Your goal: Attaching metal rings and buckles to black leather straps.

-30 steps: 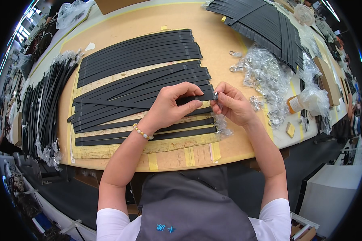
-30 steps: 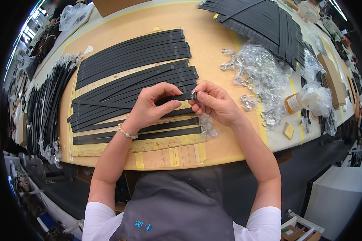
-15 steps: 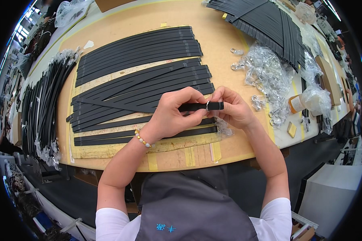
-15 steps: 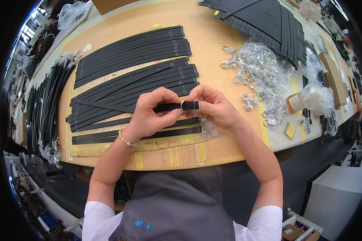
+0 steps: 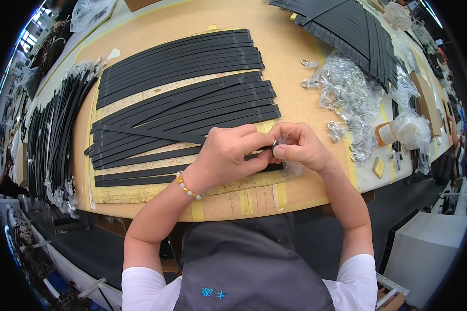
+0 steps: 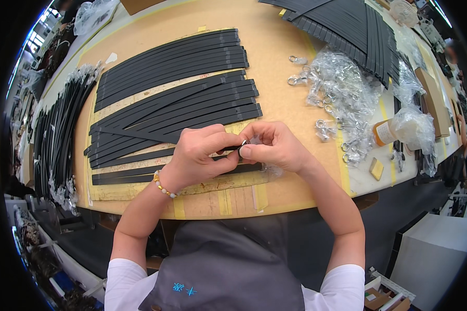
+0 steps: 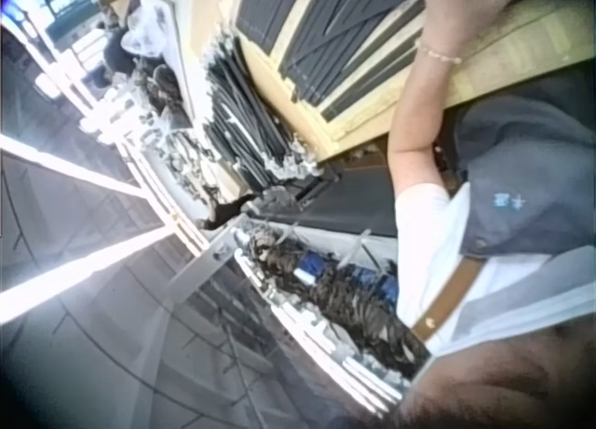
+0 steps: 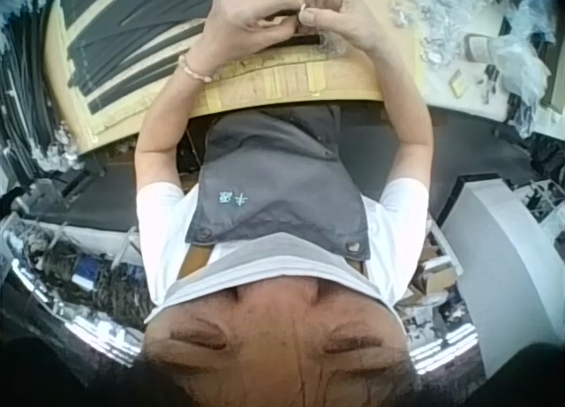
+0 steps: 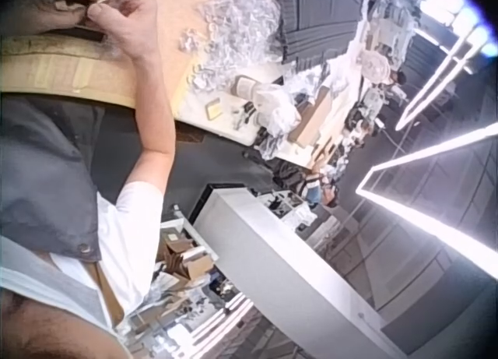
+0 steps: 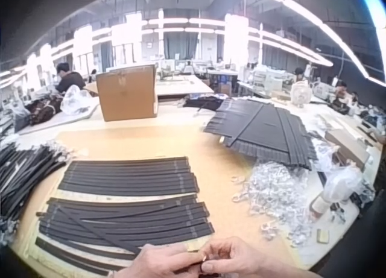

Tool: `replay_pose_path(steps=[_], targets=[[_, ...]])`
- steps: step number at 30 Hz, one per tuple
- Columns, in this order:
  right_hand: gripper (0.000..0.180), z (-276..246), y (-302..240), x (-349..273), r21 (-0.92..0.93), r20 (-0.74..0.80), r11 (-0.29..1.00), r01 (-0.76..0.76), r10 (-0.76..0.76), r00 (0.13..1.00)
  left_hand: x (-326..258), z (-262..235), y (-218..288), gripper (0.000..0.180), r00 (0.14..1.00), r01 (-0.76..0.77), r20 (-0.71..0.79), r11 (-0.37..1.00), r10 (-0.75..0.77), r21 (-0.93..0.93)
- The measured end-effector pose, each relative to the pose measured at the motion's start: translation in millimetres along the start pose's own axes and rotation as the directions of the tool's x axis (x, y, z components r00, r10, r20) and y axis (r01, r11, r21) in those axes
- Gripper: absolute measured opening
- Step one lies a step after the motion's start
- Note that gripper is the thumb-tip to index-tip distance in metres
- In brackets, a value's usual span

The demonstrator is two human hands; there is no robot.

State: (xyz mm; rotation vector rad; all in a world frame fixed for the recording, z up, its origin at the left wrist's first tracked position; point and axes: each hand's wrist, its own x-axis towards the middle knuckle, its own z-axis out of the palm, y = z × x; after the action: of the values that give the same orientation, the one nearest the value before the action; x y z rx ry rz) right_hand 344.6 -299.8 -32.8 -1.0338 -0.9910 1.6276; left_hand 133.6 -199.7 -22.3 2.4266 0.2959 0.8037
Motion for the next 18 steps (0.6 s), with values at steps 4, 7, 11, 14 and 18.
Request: replay_pose_path(steps=[4,7,11,14,18], targets=[[0.014,6,8,1,-0.382,-0.129,0.924,-0.017,-0.035,0.991,-2,11,1,0.021,0.999,0.018,0.042,0.999,-0.020,0.030],[0.011,7,10,2,-0.227,-0.184,0.974,-0.008,-0.035,0.982,0,13,2,0.025,0.990,0.135,-0.014,0.979,-0.139,-0.155],[0.014,10,-1,-1,-0.207,-0.187,0.974,-0.086,0.047,0.981,4,3,3,0.029,0.967,0.254,0.090,0.946,-0.240,-0.203],[0.016,9,-1,-1,-0.225,-0.185,0.969,-0.103,0.062,0.981,3,4,-1,0.028,0.965,0.254,0.119,0.941,-0.232,-0.223],[0.017,8,0,-2,-0.222,-0.175,0.968,-0.115,0.076,0.982,3,4,-2,0.026,0.960,0.270,0.139,0.934,-0.243,-0.235]])
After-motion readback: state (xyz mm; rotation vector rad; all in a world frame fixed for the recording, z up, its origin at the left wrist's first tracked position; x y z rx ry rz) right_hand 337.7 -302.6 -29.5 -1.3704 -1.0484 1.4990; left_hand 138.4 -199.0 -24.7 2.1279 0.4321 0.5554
